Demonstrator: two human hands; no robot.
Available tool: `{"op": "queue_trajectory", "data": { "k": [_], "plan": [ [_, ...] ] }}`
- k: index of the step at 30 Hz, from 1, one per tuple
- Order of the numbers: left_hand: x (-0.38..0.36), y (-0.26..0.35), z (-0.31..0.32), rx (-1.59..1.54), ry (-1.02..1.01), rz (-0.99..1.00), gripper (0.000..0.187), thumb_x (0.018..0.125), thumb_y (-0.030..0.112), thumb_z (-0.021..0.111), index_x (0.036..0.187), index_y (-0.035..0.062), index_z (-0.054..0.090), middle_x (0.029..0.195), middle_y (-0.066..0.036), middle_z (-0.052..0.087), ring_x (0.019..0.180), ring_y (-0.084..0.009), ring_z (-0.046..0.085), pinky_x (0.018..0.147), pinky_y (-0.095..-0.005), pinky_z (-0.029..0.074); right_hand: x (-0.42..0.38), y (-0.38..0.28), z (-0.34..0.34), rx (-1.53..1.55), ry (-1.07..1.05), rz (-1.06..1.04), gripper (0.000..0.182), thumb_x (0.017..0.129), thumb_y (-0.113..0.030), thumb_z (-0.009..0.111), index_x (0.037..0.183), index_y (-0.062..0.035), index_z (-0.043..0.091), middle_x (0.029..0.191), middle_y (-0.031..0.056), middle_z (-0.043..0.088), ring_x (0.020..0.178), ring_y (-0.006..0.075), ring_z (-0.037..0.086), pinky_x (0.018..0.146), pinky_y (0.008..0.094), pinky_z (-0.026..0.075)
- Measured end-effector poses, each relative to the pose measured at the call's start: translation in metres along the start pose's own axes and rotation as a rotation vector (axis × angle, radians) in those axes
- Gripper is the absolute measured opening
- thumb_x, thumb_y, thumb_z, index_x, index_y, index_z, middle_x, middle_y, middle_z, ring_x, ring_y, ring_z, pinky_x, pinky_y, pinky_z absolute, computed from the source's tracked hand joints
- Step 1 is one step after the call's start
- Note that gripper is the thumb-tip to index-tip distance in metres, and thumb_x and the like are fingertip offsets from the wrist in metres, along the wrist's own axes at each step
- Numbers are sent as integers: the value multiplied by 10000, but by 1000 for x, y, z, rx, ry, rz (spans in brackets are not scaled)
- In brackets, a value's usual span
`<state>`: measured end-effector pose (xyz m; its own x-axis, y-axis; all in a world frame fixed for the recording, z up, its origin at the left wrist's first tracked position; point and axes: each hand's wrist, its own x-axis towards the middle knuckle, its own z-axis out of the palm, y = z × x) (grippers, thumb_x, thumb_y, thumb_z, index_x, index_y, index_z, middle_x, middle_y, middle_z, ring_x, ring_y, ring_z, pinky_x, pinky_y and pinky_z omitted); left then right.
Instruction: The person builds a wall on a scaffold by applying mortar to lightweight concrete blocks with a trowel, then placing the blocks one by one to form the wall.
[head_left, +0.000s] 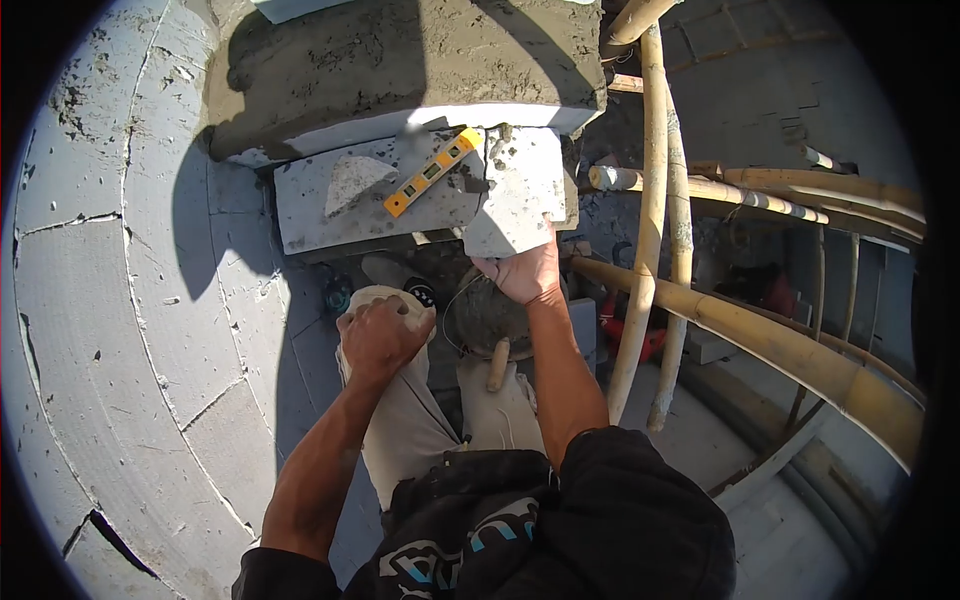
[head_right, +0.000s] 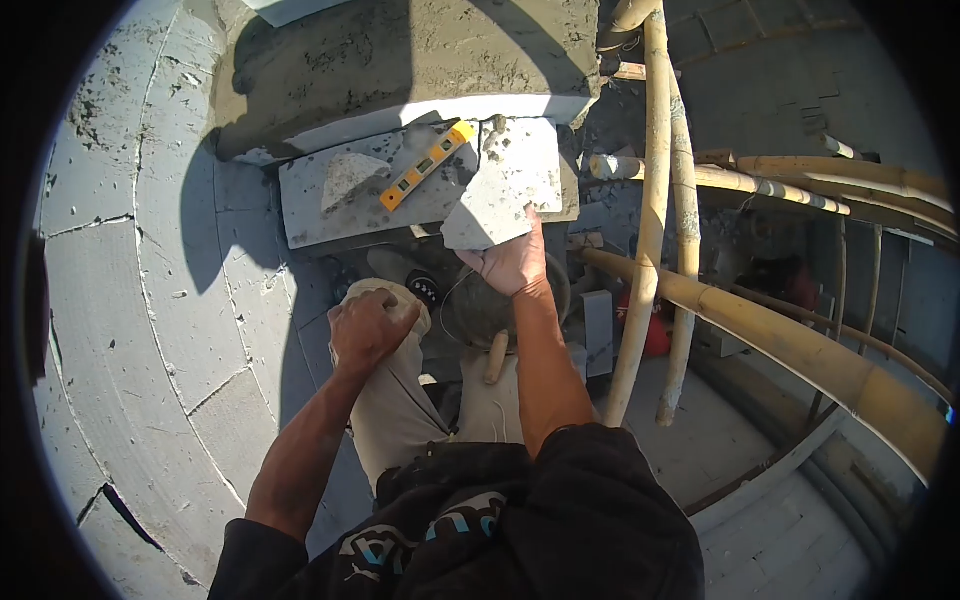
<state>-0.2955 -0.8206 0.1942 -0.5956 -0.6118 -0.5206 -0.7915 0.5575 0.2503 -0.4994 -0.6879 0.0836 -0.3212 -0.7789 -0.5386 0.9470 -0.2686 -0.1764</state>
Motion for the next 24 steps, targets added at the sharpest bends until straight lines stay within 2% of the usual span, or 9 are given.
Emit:
{"op": "queue_trajectory", "data": {
  "k": [4, 5, 8, 14, 15, 18, 20, 21, 24],
  "plan": [
    [3, 6, 0, 6, -14, -2, 584, 822, 589, 626, 1060, 67, 733, 1046, -148, 724, 1037, -315, 663, 993, -491, 379, -16, 7, -15, 147, -172, 166, 806, 891, -724, 437, 1427, -124, 479, 1387, 196, 545, 1256, 374, 552, 971, 561, 487],
    [4, 6, -2, -9, -6, 8, 588, 827, 589, 623, 1084, 70, 723, 1067, -151, 719, 1051, -314, 659, 998, -491, 377, -24, 14, -15, 79, -205, 100, 777, 896, -709, 441, 1409, -130, 503, 1383, 215, 543, 1222, 394, 570, 972, 556, 490],
    [5, 7, 0, -44, 40, 16, 604, 842, 591, 613, 1146, 76, 696, 1122, -162, 705, 1092, -313, 645, 1014, -488, 371, -33, 26, -17, 216, 27, 245, 655, 935, -632, 443, 1375, -158, 549, 1380, 174, 556, 1238, 347, 562, 984, 551, 478],
    [3, 0, 7, -324, 226, 225, 685, 871, 620, 588, 1292, 81, 616, 1196, -193, 672, 1130, -363, 620, 1022, -496, 392, -24, 40, -45, 322, -237, 389, 559, 986, -521, 478, 1316, -86, 601, 1259, 127, 651, 1118, 286, 637, 954, 458, 510],
    [0, -4, 3, -357, 223, 287, 738, 875, 629, 582, 1378, 91, 541, 1243, -211, 642, 1152, -387, 602, 1016, -504, 401, -20, 40, -44, 333, -290, 424, 544, 995, -502, 484, 1307, -74, 610, 1239, 119, 667, 1098, 276, 649, 949, 443, 515],
    [1, -15, -2, -411, 153, 376, 1064, 783, 715, 644, 1525, 36, 296, 1283, -294, 585, 1239, -441, 539, 1060, -515, 386, -11, 24, 15, -62, -69, 582, 613, 991, -538, 487, 1299, -20, 604, 1190, 129, 692, 1050, 284, 671, 934, 411, 527],
    [-1, -17, -2, -562, 83, 345, 1242, 708, 754, 689, 1541, -15, 182, 1342, -346, 514, 1284, -476, 487, 1084, -533, 369, 7, 25, 45, -308, -88, 584, 648, 979, -581, 488, 1301, -32, 610, 1229, 139, 674, 1080, 268, 662, 935, 397, 525],
    [-4, -16, -2, -460, 103, 242, 1296, 678, 688, 766, 1538, -48, 134, 1412, -334, 453, 1336, -449, 451, 1125, -503, 337, 13, 24, 59, -405, -55, 604, 662, 975, -593, 489, 1305, -32, 607, 1230, 140, 673, 1082, 266, 660, 937, 396, 523],
    [3, -19, -9, -958, 144, 172, 1294, 676, 603, 819, 1541, -56, 117, 1417, -327, 447, 1354, -436, 433, 1150, -472, 303, 43, 24, 82, -697, -42, 599, 755, 956, -671, 452, 1341, -33, 575, 1270, 161, 645, 1115, 279, 640, 953, 398, 511]
  ]
}}
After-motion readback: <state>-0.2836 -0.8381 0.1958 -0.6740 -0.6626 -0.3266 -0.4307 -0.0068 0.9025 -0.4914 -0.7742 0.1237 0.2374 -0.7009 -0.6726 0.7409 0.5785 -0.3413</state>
